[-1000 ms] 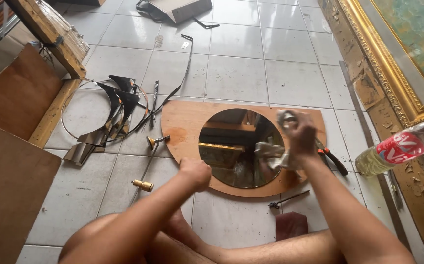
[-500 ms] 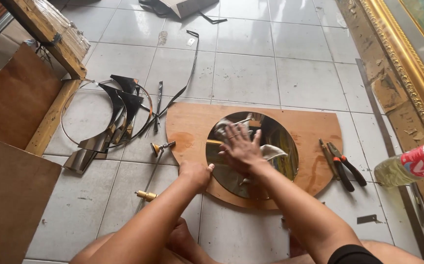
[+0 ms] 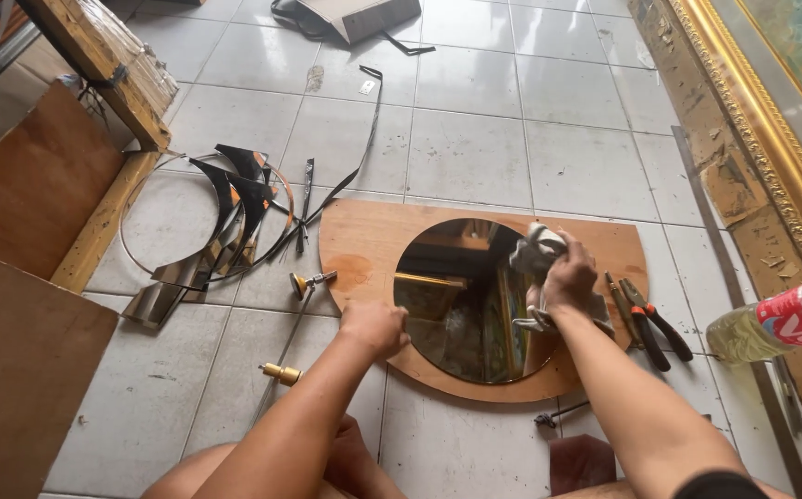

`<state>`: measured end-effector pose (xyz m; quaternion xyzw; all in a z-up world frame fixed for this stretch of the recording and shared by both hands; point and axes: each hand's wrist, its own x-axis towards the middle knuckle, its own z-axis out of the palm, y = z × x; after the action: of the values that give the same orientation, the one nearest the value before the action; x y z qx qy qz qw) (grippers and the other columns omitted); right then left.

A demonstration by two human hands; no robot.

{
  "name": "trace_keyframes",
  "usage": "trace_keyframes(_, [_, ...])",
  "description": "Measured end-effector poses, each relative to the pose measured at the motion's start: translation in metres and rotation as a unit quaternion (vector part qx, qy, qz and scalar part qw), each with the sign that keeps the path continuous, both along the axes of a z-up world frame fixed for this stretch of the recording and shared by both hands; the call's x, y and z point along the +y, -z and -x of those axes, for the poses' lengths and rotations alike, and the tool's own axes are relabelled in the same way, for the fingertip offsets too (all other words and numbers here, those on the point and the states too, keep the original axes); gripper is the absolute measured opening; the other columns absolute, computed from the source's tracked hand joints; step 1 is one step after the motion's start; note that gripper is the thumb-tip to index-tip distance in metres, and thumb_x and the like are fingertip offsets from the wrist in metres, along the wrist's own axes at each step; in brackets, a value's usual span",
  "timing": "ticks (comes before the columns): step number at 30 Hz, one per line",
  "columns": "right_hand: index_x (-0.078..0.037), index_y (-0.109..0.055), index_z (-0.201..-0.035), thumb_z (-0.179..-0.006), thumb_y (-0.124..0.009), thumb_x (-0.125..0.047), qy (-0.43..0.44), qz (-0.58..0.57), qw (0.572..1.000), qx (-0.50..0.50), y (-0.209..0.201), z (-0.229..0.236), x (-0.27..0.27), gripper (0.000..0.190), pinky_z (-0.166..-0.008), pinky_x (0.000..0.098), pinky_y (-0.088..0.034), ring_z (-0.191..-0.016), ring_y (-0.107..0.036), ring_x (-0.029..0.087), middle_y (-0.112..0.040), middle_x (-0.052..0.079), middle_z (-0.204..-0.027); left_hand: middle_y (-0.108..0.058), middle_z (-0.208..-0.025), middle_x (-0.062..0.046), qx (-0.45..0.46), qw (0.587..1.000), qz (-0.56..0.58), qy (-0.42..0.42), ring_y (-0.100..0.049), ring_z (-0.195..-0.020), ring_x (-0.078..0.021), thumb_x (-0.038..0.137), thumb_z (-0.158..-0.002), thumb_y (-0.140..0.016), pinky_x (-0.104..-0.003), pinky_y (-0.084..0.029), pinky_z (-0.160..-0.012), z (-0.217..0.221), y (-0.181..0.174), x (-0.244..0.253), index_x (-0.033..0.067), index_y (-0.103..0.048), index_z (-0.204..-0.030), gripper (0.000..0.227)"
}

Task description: Smoothing and trimming the edges of a circular mirror using pliers and cleaning it with a cloth.

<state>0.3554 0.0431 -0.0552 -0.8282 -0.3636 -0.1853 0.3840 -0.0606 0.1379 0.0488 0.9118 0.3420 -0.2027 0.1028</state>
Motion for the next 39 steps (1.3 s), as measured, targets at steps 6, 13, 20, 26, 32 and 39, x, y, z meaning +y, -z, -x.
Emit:
trace_keyframes(6, [-0.034,-0.079,-0.138,-0.063,-0.087,-0.057,-0.266,0.107,0.943,-0.17,-0.056,0.183,-0.031,0.079,-0.105,0.0556,-0.058,-0.133,-0.071,0.033,-0.078,0.006,-0.14,-0.083,-0.119,-0.011,-0.003,0.999,-0.023,-0.029,-0.079,-0.119,-0.0357,0.044,-0.113,-0.045,-0.063,-0.063,-0.087,-0.009,0.05,0.03,0.0318,-0.066,-0.157,0.051])
trace_keyframes(13, [-0.029,-0.029,-0.179,-0.113,-0.027,-0.073,-0.365,0.415,0.824,-0.125,-0.078,0.226,0.054,0.079,-0.122,0.0929,-0.009,-0.172,-0.017,0.039,-0.024,0.005,-0.189,-0.084,-0.125,-0.001,0.032,0.994,-0.011,-0.108,-0.077,-0.125,-0.0264,0.037,-0.114,-0.048,-0.069,-0.057,-0.094,-0.018,0.055,0.034,0.0274,-0.08,-0.14,0.042])
trace_keyframes(20, [-0.03,-0.018,-0.182,-0.118,-0.029,-0.057,-0.261,0.438,0.86,-0.023,-0.118,0.177,0.093,0.071,-0.125,0.0917,-0.008,-0.174,-0.013,0.038,-0.017,0.002,-0.19,-0.084,-0.124,-0.01,0.023,0.999,-0.001,-0.046,-0.078,-0.125,-0.0339,0.037,-0.107,-0.057,-0.064,-0.062,-0.094,-0.001,0.004,0.037,0.0236,-0.081,-0.136,0.04])
trace_keyframes(26, [-0.028,-0.018,-0.182,-0.113,-0.033,-0.069,-0.163,0.41,0.898,-0.005,-0.073,0.112,0.095,0.082,-0.121,0.0951,-0.007,-0.174,-0.014,0.039,-0.02,0.004,-0.19,-0.084,-0.115,-0.013,-0.006,1.0,-0.001,-0.016,-0.08,-0.115,-0.0375,0.033,-0.104,-0.067,-0.066,-0.062,-0.083,-0.025,0.025,0.026,0.0221,-0.079,-0.139,0.038])
trace_keyframes(32, [-0.025,-0.018,-0.183,-0.114,-0.039,-0.066,-0.189,0.424,0.885,-0.043,-0.075,0.155,0.098,0.083,-0.122,0.0945,-0.004,-0.174,-0.013,0.041,-0.018,0.006,-0.191,-0.078,-0.141,-0.013,0.069,0.994,0.07,-0.043,-0.071,-0.136,-0.0353,0.028,-0.109,-0.047,-0.076,-0.054,-0.099,-0.026,0.013,0.036,0.017,-0.072,-0.15,0.049])
trace_keyframes(39, [-0.028,-0.017,-0.182,-0.118,-0.017,-0.058,-0.336,0.447,0.828,-0.048,-0.099,0.245,0.046,0.071,-0.127,0.0888,0.001,-0.175,-0.007,0.037,-0.015,-0.001,-0.192,-0.081,-0.14,-0.01,-0.029,0.991,0.036,-0.125,-0.073,-0.139,-0.033,0.034,-0.106,-0.045,-0.063,-0.06,-0.109,0.008,-0.026,0.051,0.0232,-0.078,-0.144,0.051])
